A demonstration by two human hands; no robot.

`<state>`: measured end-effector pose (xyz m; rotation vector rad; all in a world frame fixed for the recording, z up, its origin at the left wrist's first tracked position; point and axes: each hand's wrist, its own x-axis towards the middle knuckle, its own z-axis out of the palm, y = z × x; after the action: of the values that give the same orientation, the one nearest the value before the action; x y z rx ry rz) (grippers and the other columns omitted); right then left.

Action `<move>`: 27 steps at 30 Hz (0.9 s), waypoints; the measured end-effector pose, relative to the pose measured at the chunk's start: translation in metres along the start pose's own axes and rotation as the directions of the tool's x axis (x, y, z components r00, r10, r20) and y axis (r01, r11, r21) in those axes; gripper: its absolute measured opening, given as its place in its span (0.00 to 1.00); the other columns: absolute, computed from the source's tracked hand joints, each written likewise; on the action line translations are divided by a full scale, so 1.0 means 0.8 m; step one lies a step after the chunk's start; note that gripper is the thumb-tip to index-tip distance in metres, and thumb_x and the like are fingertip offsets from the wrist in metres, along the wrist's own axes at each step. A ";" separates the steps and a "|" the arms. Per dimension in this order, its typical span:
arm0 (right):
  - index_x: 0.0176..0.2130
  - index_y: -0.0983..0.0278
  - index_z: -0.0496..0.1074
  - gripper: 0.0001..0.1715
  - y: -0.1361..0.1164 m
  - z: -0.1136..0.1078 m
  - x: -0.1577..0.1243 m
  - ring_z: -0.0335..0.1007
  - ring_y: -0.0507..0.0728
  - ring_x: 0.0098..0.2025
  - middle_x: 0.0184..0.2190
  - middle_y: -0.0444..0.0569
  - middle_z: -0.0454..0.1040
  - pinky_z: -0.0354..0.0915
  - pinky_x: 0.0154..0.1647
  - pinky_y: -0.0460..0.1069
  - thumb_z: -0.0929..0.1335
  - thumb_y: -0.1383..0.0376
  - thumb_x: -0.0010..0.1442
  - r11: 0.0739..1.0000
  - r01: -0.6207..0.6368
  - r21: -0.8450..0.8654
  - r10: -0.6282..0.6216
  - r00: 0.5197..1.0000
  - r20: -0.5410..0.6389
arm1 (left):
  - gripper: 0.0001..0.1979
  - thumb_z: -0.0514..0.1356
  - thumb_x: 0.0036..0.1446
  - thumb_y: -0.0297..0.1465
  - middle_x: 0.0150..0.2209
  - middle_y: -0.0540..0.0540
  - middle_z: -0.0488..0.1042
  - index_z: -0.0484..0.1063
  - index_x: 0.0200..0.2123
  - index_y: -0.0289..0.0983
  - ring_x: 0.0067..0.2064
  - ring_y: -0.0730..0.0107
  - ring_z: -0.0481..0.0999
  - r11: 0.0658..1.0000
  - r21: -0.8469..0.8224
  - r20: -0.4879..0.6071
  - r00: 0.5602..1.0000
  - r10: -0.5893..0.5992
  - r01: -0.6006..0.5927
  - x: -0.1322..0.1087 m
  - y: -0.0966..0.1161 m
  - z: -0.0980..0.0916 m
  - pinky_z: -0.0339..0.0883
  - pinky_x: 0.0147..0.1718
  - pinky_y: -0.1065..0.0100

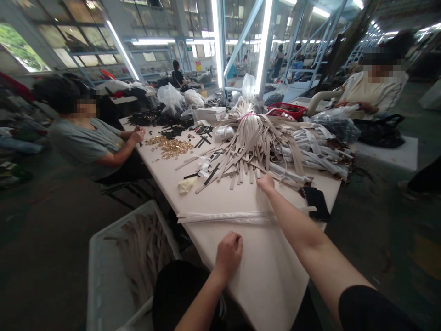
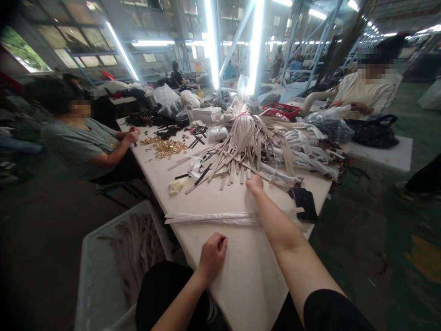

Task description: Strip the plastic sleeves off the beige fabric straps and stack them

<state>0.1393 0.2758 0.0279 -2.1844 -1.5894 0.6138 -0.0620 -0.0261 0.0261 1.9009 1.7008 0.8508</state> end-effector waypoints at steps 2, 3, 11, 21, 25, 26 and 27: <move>0.36 0.72 0.80 0.14 0.002 0.006 0.005 0.77 0.68 0.42 0.37 0.69 0.79 0.67 0.41 0.51 0.70 0.68 0.48 1.000 -0.002 0.017 0.002 1.000 -0.008 | 0.10 0.53 0.64 0.33 0.32 0.46 0.75 0.73 0.35 0.40 0.32 0.66 0.73 0.997 -0.065 -0.030 0.999 -0.043 0.041 0.012 -0.005 -0.002 0.63 0.34 0.68; 0.35 0.71 0.79 0.13 0.004 0.009 0.006 0.77 0.68 0.42 0.37 0.68 0.79 0.67 0.41 0.51 0.69 0.68 0.48 1.000 0.001 0.029 -0.001 1.000 -0.013 | 0.10 0.54 0.64 0.34 0.31 0.46 0.75 0.74 0.35 0.40 0.31 0.66 0.73 0.994 -0.096 -0.054 0.997 -0.062 0.057 0.024 -0.009 -0.006 0.63 0.33 0.68; 0.50 0.66 0.72 0.26 0.031 0.008 -0.013 0.75 0.57 0.34 0.33 0.51 0.80 0.66 0.37 0.47 0.68 0.60 0.52 0.969 0.110 0.220 -0.100 0.993 -0.058 | 0.11 0.60 0.58 0.35 0.36 0.40 0.77 0.74 0.42 0.37 0.37 0.58 0.75 0.966 -0.024 -0.366 0.897 -0.248 0.257 0.264 -0.090 -0.104 0.64 0.42 0.62; 0.50 0.63 0.76 0.24 0.040 0.009 -0.179 0.77 0.59 0.33 0.36 0.52 0.80 0.71 0.34 0.53 0.67 0.62 0.53 0.593 -0.001 0.805 -0.392 0.873 0.290 | 0.07 0.63 0.54 0.31 0.39 0.33 0.77 0.74 0.35 0.33 0.45 0.50 0.73 0.868 0.201 -0.285 0.875 -0.392 0.454 0.407 -0.145 -0.121 0.61 0.45 0.60; 0.43 0.58 0.80 0.13 0.027 -0.040 -0.237 0.75 0.62 0.34 0.31 0.51 0.78 0.70 0.40 0.58 0.70 0.59 0.58 0.667 0.174 0.724 -0.435 0.880 0.189 | 0.05 0.60 0.57 0.32 0.39 0.36 0.76 0.73 0.33 0.36 0.48 0.52 0.71 0.969 0.168 -0.326 0.938 -0.116 0.178 0.370 -0.093 -0.107 0.59 0.52 0.59; 0.40 0.56 0.81 0.11 0.022 -0.055 -0.249 0.74 0.63 0.34 0.31 0.51 0.77 0.69 0.41 0.58 0.70 0.58 0.59 0.675 0.250 0.694 -0.452 0.883 0.122 | 0.05 0.60 0.58 0.33 0.38 0.37 0.76 0.73 0.34 0.37 0.49 0.52 0.71 0.986 0.122 -0.336 0.940 -0.063 0.110 0.350 -0.075 -0.101 0.58 0.53 0.58; 0.38 0.55 0.80 0.09 0.018 -0.069 -0.260 0.73 0.63 0.37 0.33 0.52 0.76 0.68 0.43 0.59 0.70 0.57 0.59 0.666 0.316 0.676 -0.468 0.882 0.049 | 0.06 0.60 0.58 0.34 0.38 0.38 0.76 0.73 0.35 0.37 0.48 0.53 0.72 0.997 0.050 -0.333 0.942 -0.036 0.056 0.326 -0.058 -0.094 0.58 0.54 0.58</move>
<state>0.1247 0.0711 0.0931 -1.2333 -1.5621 1.0973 -0.1348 0.2327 0.0859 1.8250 1.9762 1.1691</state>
